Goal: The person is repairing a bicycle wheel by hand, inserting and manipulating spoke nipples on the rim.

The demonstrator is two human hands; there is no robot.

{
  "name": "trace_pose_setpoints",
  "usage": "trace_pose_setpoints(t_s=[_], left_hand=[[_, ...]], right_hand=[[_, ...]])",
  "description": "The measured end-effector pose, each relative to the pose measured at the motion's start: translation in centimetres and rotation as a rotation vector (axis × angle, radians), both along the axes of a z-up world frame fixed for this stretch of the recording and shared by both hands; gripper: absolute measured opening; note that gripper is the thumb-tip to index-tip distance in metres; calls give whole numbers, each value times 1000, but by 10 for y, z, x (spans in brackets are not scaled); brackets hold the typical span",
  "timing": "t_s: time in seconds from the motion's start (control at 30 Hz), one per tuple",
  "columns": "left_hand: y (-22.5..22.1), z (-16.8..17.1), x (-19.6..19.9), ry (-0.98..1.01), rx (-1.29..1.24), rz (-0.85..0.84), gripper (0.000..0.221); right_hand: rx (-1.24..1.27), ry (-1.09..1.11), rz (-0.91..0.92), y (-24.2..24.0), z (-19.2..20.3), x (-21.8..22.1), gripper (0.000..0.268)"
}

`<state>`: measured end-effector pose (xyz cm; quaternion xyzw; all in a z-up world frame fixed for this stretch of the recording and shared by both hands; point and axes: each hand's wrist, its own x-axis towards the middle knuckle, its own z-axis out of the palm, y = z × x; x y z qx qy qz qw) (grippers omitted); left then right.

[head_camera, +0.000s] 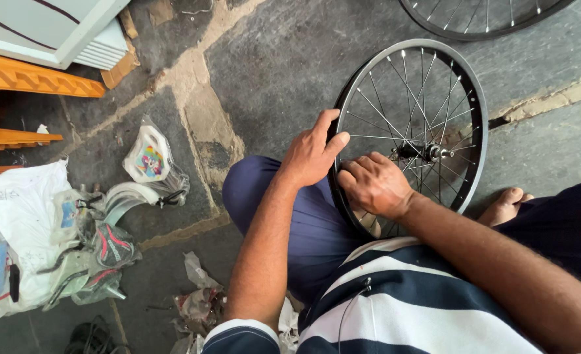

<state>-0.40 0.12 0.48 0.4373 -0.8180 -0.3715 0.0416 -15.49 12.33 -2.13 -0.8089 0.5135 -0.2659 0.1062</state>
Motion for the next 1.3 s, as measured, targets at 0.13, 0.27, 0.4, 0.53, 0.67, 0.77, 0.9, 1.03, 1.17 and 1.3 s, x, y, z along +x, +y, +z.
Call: trace_pose_setpoints(t_s=[0.13, 0.27, 0.4, 0.53, 0.67, 0.77, 0.9, 1.03, 1.17, 1.3], left_hand=[[2, -1, 2, 15, -16, 13, 46], [3, 0, 3, 135, -32, 12, 42], [5, 5, 0, 96, -15, 10, 41], [4, 6, 1, 95, -6, 4, 40], [1, 1, -1, 116, -88, -32, 37], [3, 2, -2, 69, -58, -19, 38], [1, 1, 1, 56, -30, -19, 39], [4, -4, 1, 33, -49, -17, 40], [3, -5, 3, 91, -74, -25, 39], [5, 0, 2, 56, -53, -18, 39]], right_hand=[[613, -66, -28, -5, 12, -12, 30], [871, -471, 67, -19, -1, -51, 47], [983, -673, 300, -32, -26, -50, 59], [965, -397, 161, -27, -9, -40, 57], [387, 103, -17, 1, 16, -7, 28], [430, 48, -18, -1, 18, -11, 32], [397, 187, -54, -2, 0, -2, 43], [303, 224, -4, 7, -16, 3, 53], [883, -146, 30, 0, -25, -10, 56], [940, -686, 296, -23, -33, -41, 56]])
